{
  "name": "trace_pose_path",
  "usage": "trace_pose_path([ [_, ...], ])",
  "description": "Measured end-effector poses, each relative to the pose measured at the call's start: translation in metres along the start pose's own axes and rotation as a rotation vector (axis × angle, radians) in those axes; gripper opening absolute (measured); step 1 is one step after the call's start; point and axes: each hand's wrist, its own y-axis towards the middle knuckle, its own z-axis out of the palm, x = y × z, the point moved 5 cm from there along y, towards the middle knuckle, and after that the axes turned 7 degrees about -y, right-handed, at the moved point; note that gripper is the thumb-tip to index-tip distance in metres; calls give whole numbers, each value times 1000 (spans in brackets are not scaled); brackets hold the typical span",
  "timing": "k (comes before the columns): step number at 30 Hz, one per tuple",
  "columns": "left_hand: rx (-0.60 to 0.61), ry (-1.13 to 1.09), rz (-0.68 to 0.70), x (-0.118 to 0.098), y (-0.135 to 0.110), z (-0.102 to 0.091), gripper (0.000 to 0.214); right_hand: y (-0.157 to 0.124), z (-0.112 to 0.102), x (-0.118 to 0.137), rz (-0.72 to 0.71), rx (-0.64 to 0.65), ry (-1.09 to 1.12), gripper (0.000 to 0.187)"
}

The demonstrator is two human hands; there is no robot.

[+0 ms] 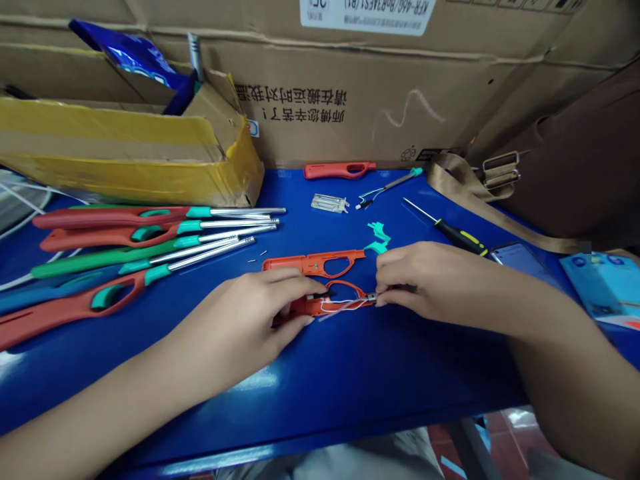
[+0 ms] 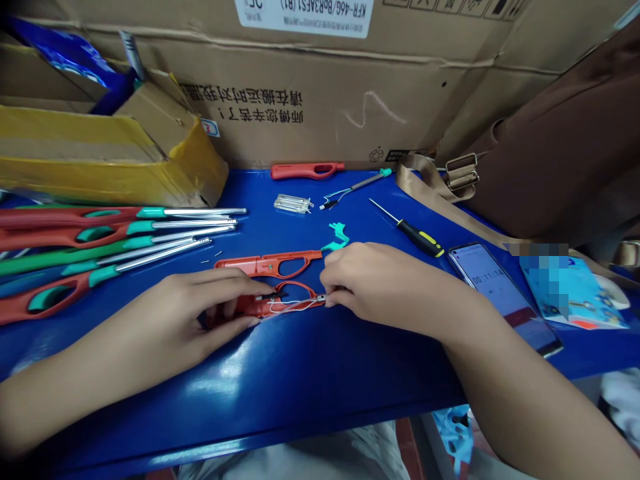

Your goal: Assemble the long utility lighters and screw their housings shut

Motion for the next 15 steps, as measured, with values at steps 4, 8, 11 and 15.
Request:
trace_pose_path([
  [4, 5, -19, -19, -1, 1, -1, 35, -3, 4, 5, 11, -20, -99, 21],
  [8, 10, -43, -22, 0, 1, -2, 34, -6, 4, 9, 37, -48, -99, 20],
  [11, 11, -49, -7, 0, 1, -2, 34, -3, 2, 6, 48, -43, -35, 16],
  [15, 14, -43, -5, 0, 1, -1, 33, 5, -1, 3, 39, -40, 103, 16],
])
